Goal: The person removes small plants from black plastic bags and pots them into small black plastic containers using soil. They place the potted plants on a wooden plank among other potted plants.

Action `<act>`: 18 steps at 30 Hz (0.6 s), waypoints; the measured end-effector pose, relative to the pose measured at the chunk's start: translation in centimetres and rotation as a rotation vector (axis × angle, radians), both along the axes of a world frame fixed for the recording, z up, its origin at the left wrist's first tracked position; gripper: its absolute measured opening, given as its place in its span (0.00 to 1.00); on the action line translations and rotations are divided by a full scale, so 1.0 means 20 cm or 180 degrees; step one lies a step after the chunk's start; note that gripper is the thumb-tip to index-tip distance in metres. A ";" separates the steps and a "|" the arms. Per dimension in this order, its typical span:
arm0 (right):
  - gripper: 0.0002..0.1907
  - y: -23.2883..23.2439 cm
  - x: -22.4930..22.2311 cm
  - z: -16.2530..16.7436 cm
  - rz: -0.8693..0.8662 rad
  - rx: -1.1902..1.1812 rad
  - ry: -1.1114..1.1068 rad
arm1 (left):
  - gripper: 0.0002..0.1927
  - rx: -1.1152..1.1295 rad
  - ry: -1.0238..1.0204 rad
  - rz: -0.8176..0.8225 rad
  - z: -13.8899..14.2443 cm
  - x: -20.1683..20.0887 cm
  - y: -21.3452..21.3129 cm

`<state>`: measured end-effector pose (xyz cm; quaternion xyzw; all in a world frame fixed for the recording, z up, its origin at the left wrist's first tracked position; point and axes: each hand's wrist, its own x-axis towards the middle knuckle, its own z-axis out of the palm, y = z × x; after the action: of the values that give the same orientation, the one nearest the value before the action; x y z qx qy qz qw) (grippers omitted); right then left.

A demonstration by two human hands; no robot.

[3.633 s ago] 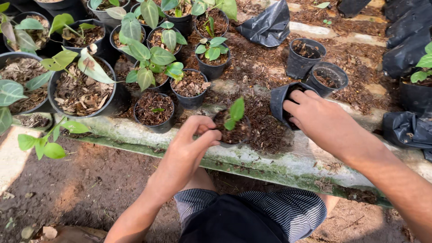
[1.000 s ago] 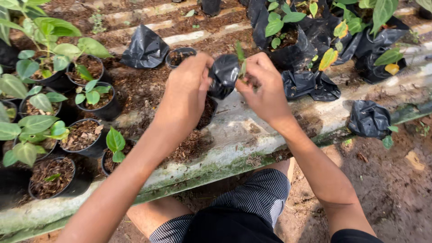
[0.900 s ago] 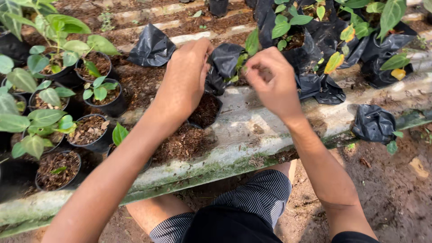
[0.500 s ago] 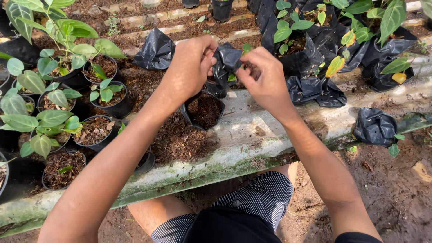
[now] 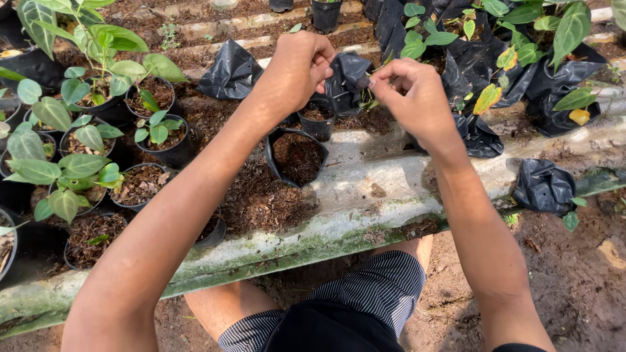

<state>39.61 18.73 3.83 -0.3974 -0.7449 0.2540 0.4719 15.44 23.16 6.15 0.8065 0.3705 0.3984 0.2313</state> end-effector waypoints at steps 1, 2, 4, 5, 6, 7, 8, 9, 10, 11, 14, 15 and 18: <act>0.04 -0.01 0.02 0.01 -0.0023 -0.0224 -0.0030 | 0.04 0.0027 0.0024 0.0031 -0.01 0.00 0.01; 0.05 -0.02 0.04 0.03 -0.0045 -0.0438 -0.0063 | 0.03 0.0063 0.0045 0.0062 -0.01 0.02 0.02; 0.07 -0.03 0.08 0.06 -0.0053 -0.0594 -0.0178 | 0.03 -0.0114 0.0123 0.0182 -0.01 0.04 0.05; 0.07 -0.05 0.09 0.08 -0.0048 -0.0541 -0.0251 | 0.03 -0.0211 0.0167 0.0241 -0.02 0.05 0.05; 0.07 -0.05 0.11 0.09 -0.0041 -0.0483 -0.0323 | 0.02 -0.0197 0.0152 0.0184 -0.02 0.06 0.07; 0.07 -0.06 0.14 0.11 -0.0040 -0.0497 -0.0424 | 0.02 -0.0181 0.0137 0.0127 -0.03 0.07 0.08; 0.07 -0.06 0.16 0.13 -0.0038 -0.0508 -0.0526 | 0.02 -0.0163 0.0122 0.0070 -0.03 0.08 0.10; 0.07 -0.07 0.18 0.15 -0.0040 -0.0518 -0.0627 | 0.02 -0.0120 0.0150 0.0076 -0.03 0.08 0.11; 0.07 -0.09 0.21 0.16 -0.0019 -0.0482 -0.0596 | 0.03 -0.0081 0.0176 0.0081 -0.03 0.09 0.13; 0.07 -0.10 0.23 0.18 0.0009 -0.0450 -0.0570 | 0.03 -0.0046 0.0198 0.0093 -0.04 0.10 0.15; 0.08 -0.13 0.29 0.21 -0.0316 -0.0481 -0.0755 | 0.05 -0.0215 0.0206 0.0198 -0.05 0.14 0.20; 0.08 -0.14 0.30 0.21 -0.0493 -0.0514 -0.0857 | 0.04 -0.0212 0.0214 0.0213 -0.05 0.15 0.22; 0.08 -0.17 0.34 0.23 -0.0461 -0.0390 -0.0741 | 0.04 -0.0268 0.0250 0.0227 -0.07 0.18 0.25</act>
<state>46.36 15.30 8.47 -0.5050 -0.7470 0.2165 0.3742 19.12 28.12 4.84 0.7974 0.4243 0.3584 0.2360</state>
